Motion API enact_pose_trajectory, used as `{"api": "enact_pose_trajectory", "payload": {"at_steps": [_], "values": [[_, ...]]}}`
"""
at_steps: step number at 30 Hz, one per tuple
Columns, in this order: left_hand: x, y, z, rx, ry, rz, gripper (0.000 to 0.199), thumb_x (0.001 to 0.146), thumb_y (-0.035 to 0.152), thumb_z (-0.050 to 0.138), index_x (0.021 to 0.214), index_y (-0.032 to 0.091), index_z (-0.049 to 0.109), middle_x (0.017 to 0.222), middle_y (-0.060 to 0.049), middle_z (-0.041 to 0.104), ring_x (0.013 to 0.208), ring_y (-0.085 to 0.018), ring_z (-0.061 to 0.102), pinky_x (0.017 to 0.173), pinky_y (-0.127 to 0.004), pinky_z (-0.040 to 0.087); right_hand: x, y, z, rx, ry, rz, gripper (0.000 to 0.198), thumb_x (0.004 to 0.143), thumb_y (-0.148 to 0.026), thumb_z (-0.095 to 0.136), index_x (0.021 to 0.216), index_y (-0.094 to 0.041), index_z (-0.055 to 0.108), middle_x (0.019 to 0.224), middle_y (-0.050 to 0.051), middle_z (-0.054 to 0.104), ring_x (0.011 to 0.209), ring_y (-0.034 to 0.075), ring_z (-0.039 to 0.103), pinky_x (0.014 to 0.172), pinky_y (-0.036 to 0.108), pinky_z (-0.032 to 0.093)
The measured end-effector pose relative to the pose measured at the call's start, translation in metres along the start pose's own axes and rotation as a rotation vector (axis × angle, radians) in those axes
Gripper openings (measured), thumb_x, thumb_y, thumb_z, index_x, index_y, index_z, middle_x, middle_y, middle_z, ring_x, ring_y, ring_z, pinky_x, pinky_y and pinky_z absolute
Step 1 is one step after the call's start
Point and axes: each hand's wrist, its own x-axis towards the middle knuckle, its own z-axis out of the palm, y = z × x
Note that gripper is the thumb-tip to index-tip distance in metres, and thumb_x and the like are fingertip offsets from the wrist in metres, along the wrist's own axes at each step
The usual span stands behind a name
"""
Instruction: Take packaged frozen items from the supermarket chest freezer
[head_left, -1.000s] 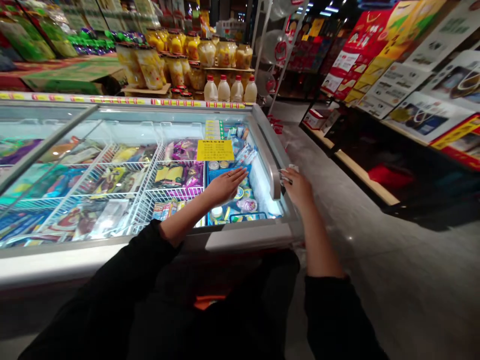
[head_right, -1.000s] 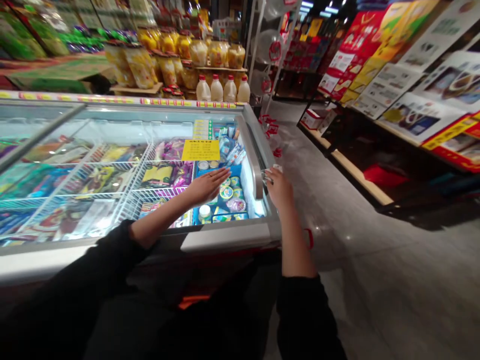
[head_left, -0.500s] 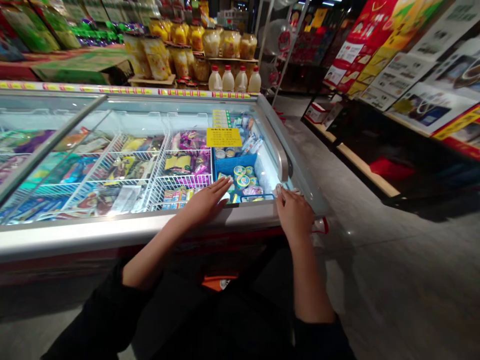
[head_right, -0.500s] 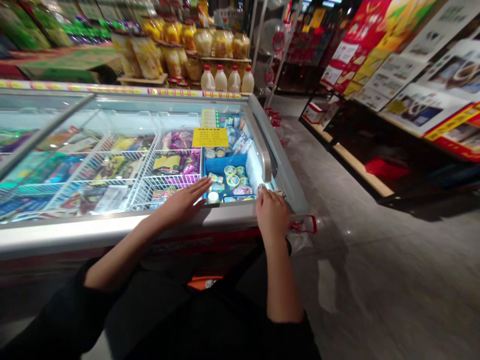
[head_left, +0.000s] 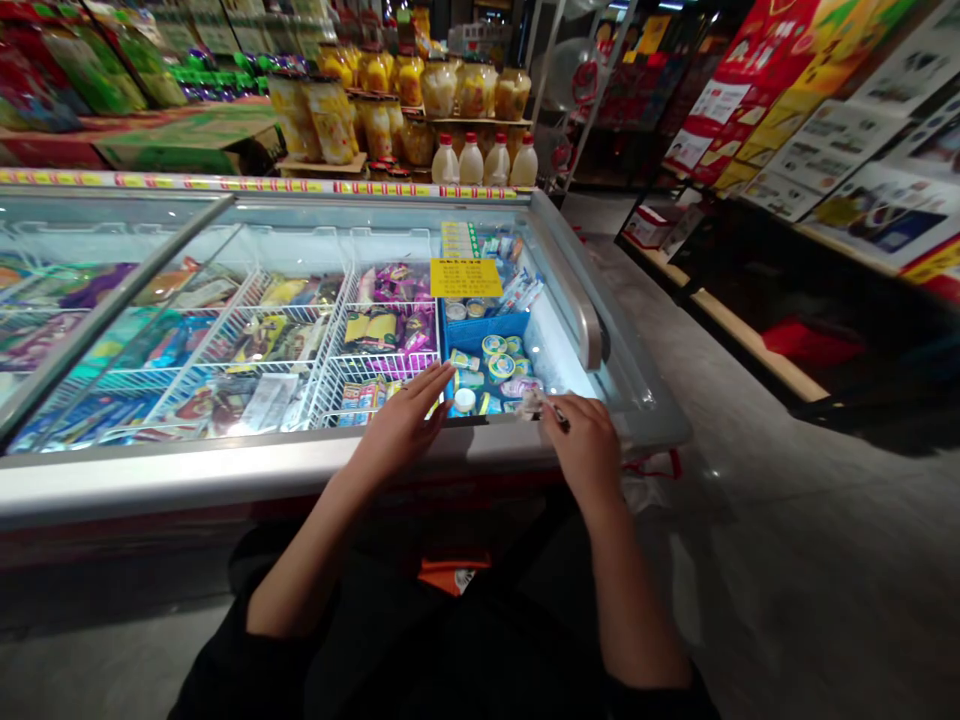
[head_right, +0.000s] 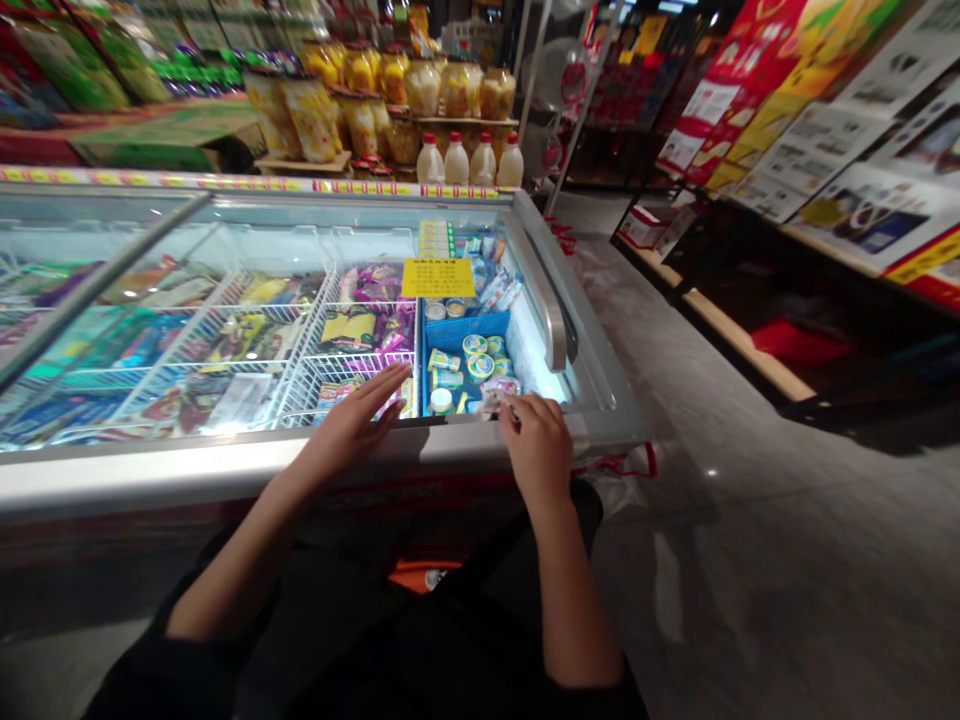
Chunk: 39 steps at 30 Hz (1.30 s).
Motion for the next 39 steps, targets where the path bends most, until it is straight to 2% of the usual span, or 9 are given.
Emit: {"api": "enact_pose_trajectory", "payload": {"at_steps": [5,10,14,19,23,26,28,32,39], "values": [[0.010,0.003,0.013,0.014,-0.049,-0.004,0.048,0.109,0.029,0.046,0.156,0.022,0.049,0.158,-0.011,0.055,0.151,-0.025,0.047,0.121,-0.049,0.048,-0.001,0.026,-0.012,-0.051,0.141,0.151,0.023,0.099,-0.029,0.057,0.101,-0.018,0.077,0.114,0.016,0.077,0.107,0.032,0.070,0.098,0.049,0.055],[0.012,0.010,0.025,0.183,-0.102,0.016,0.046,0.108,0.024,0.046,0.152,0.013,0.052,0.156,-0.017,0.056,0.150,-0.030,0.049,0.120,-0.051,0.049,-0.007,0.001,-0.012,0.131,0.272,0.113,0.016,0.095,-0.023,0.059,0.108,-0.022,0.069,0.108,0.010,0.077,0.101,0.026,0.073,0.090,0.040,0.058],[0.008,0.015,0.022,0.262,-0.113,-0.002,0.046,0.108,0.023,0.046,0.151,0.011,0.052,0.156,-0.018,0.055,0.150,-0.030,0.048,0.119,-0.051,0.050,-0.013,-0.014,-0.019,0.089,0.437,0.041,0.030,0.094,-0.019,0.061,0.123,-0.021,0.065,0.100,0.008,0.073,0.089,0.024,0.070,0.083,0.037,0.058],[0.007,0.021,0.020,0.303,-0.124,-0.050,0.045,0.108,0.023,0.047,0.151,0.010,0.052,0.157,-0.017,0.055,0.152,-0.029,0.046,0.120,-0.048,0.050,-0.016,-0.025,-0.018,-0.027,0.219,-0.050,0.023,0.096,-0.018,0.058,0.110,-0.022,0.075,0.101,0.012,0.066,0.098,0.029,0.066,0.090,0.046,0.056],[0.007,0.022,0.021,0.309,-0.101,-0.058,0.044,0.108,0.022,0.047,0.150,0.009,0.053,0.156,-0.017,0.056,0.151,-0.028,0.047,0.119,-0.047,0.050,-0.020,-0.055,0.006,0.064,0.114,-0.147,0.016,0.093,-0.029,0.068,0.103,-0.017,0.071,0.122,0.020,0.067,0.117,0.035,0.065,0.098,0.050,0.057],[0.006,0.021,0.020,0.288,-0.093,-0.047,0.043,0.108,0.020,0.046,0.149,0.009,0.053,0.156,-0.017,0.056,0.151,-0.028,0.046,0.120,-0.048,0.050,-0.024,-0.083,0.026,0.153,0.104,-0.258,0.012,0.095,-0.018,0.063,0.105,-0.021,0.069,0.120,0.013,0.075,0.115,0.028,0.070,0.100,0.043,0.057],[0.005,0.020,0.019,0.264,-0.093,-0.040,0.043,0.108,0.017,0.043,0.149,0.011,0.054,0.156,-0.017,0.056,0.152,-0.027,0.045,0.120,-0.049,0.050,-0.028,-0.092,0.034,0.179,0.112,-0.344,0.023,0.095,-0.010,0.057,0.110,-0.022,0.070,0.116,0.009,0.079,0.116,0.024,0.072,0.101,0.039,0.057],[0.003,0.019,0.018,0.226,-0.077,-0.029,0.043,0.107,0.015,0.044,0.148,0.012,0.055,0.157,-0.017,0.056,0.152,-0.028,0.045,0.119,-0.051,0.050,-0.036,-0.065,0.031,0.151,0.084,-0.352,0.035,0.097,-0.009,0.050,0.118,-0.025,0.073,0.123,0.006,0.079,0.125,0.023,0.070,0.107,0.039,0.055],[0.003,0.017,0.020,0.190,-0.076,0.007,0.043,0.106,0.017,0.045,0.147,0.014,0.057,0.154,-0.016,0.059,0.151,-0.028,0.047,0.119,-0.051,0.050,-0.043,0.031,0.000,0.016,0.248,0.055,0.038,0.103,-0.022,0.043,0.125,-0.022,0.073,0.128,0.011,0.077,0.137,0.030,0.061,0.116,0.055,0.048]]}}
